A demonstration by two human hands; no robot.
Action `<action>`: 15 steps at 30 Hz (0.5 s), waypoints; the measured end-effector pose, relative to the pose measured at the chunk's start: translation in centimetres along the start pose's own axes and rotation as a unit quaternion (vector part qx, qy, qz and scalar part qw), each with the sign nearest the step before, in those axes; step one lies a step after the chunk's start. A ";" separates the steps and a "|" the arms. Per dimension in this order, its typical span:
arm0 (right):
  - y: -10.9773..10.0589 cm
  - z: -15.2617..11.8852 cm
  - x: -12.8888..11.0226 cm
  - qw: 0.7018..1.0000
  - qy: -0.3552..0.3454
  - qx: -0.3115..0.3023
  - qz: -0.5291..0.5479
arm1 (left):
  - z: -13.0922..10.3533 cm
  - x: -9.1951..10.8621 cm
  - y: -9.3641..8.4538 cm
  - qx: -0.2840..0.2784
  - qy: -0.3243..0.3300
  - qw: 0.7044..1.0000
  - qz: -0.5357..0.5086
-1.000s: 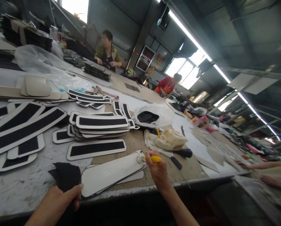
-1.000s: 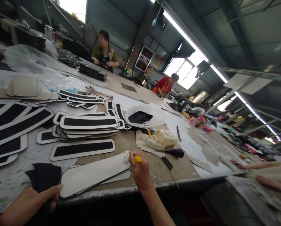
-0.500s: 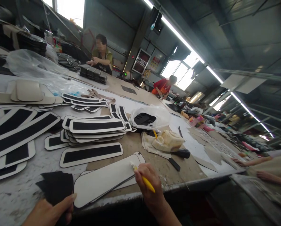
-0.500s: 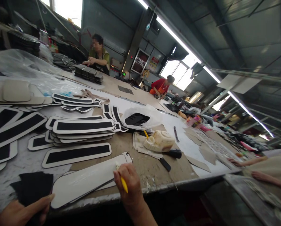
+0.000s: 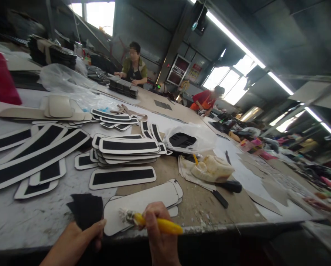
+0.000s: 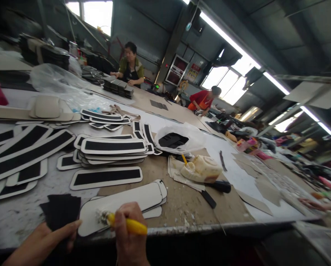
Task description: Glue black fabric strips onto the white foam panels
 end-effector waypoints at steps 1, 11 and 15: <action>0.1 0.3 0.9 0.996 0.055 0.003 0.071 | -0.2 0.3 0.0 -0.014 0.003 1.000 -0.004; -6.9 1.0 2.3 0.977 0.099 0.038 -0.183 | 0.1 -0.6 0.0 -0.024 -0.049 0.998 -0.042; -9.3 1.4 1.2 0.956 0.036 0.025 -0.289 | -0.4 -0.3 -0.2 -0.001 -0.049 0.999 -0.023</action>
Point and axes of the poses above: each hand's wrist, its own z-axis towards the middle knuckle, its own y-axis out of the palm, x = y × z, the point moved 6 cm from there along z, towards the middle knuckle, and after that the axes turned 13 degrees about -x, right-handed, at the moved point
